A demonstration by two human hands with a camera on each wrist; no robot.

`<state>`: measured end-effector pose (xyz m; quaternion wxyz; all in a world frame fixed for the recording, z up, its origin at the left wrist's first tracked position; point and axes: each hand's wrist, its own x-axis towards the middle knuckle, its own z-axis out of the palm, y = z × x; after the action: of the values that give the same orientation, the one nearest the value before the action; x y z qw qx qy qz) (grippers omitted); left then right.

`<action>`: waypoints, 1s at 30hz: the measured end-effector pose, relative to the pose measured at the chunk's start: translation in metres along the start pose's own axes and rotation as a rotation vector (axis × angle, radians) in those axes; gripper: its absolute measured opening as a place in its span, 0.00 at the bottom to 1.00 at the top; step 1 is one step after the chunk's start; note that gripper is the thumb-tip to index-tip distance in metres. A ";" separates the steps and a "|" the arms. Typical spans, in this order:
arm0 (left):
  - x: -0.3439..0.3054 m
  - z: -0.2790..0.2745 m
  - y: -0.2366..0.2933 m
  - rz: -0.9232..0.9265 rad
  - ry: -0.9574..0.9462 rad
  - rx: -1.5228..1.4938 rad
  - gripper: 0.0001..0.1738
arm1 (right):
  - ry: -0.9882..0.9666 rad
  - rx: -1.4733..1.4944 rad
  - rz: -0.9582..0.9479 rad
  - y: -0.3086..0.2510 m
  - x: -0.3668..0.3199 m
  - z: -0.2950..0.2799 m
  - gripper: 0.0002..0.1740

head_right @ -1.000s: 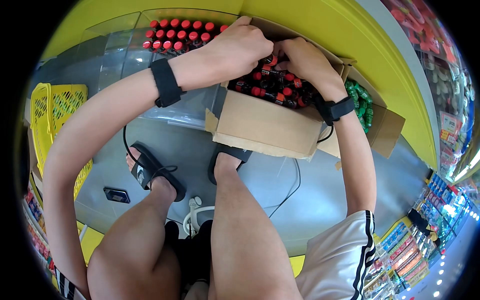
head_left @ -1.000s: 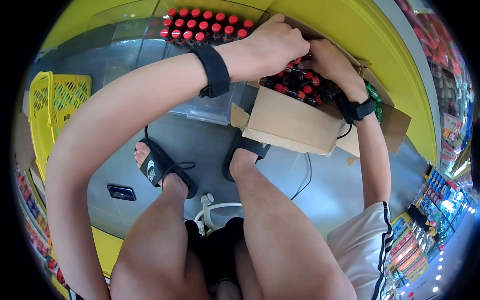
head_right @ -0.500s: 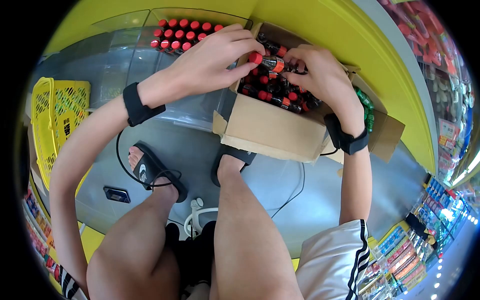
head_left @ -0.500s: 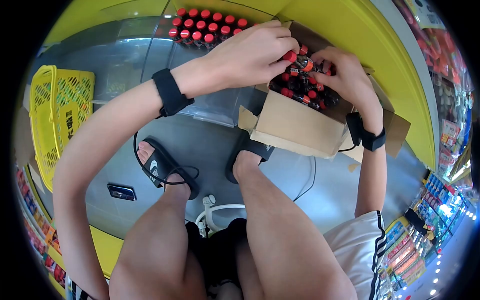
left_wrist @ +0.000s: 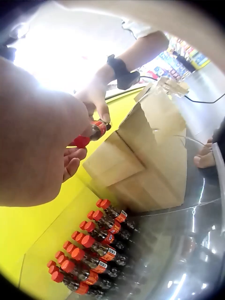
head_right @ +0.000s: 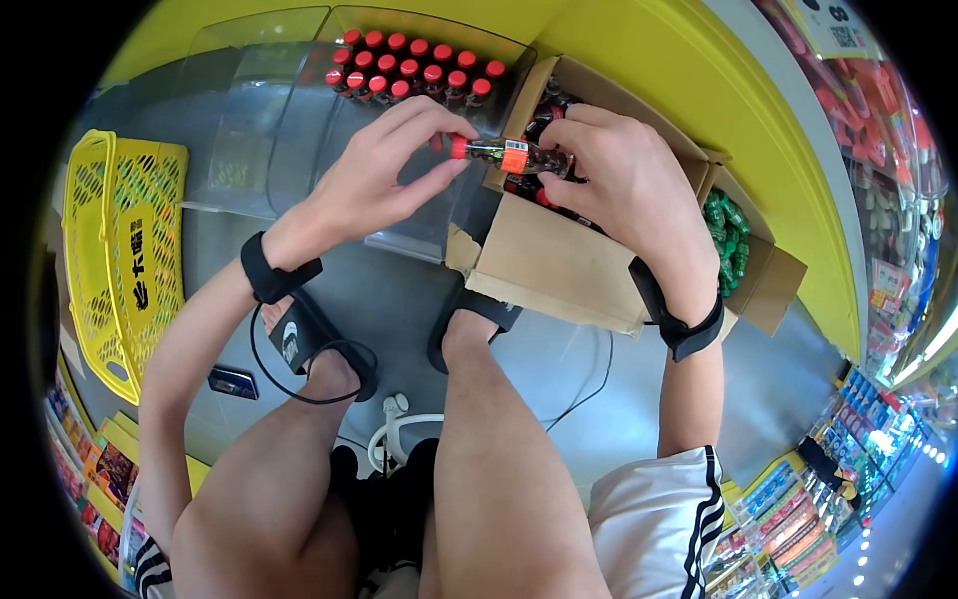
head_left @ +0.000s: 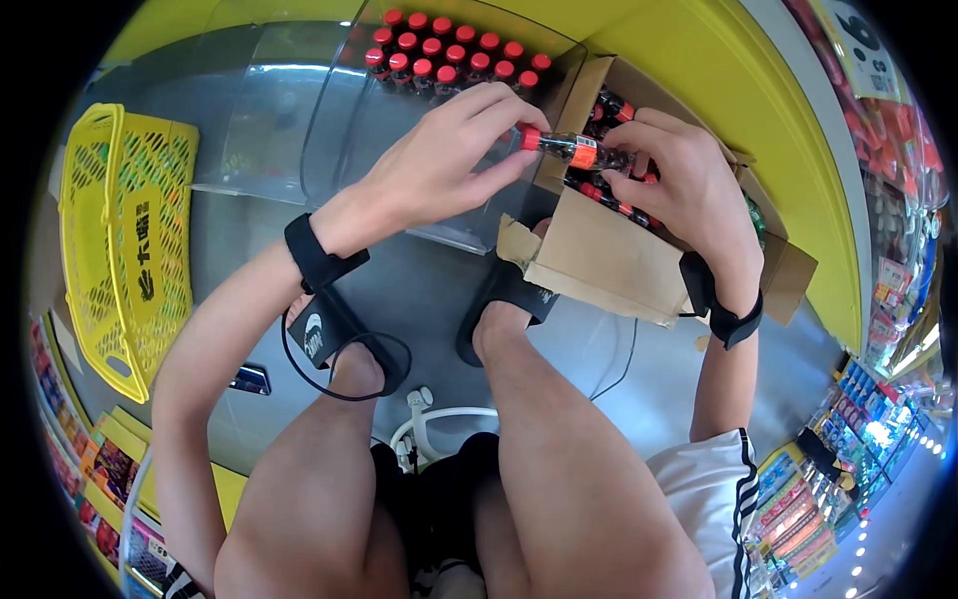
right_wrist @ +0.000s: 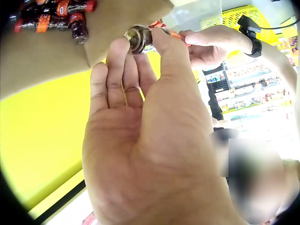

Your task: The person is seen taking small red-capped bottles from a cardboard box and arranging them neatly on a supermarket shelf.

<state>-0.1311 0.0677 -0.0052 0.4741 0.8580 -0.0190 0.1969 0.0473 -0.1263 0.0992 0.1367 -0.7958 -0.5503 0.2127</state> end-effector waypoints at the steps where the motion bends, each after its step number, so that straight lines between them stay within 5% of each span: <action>1: -0.001 -0.003 0.000 -0.020 0.030 -0.014 0.18 | 0.013 0.022 -0.005 -0.003 0.003 0.001 0.15; 7: -0.014 -0.004 -0.004 -0.213 0.069 -0.210 0.18 | -0.003 -0.053 -0.024 -0.014 0.012 0.011 0.14; 19: -0.007 -0.011 0.003 -0.188 0.057 -0.547 0.14 | 0.005 -0.113 -0.057 -0.037 0.008 0.020 0.16; 30: -0.005 -0.011 0.016 -0.120 -0.060 -0.279 0.16 | 0.080 -0.140 -0.123 -0.045 -0.001 0.015 0.16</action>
<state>-0.1425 0.0669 0.0111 0.5989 0.7888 -0.0089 0.1376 0.0026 -0.1109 0.1068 0.1155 -0.7760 -0.6057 0.1331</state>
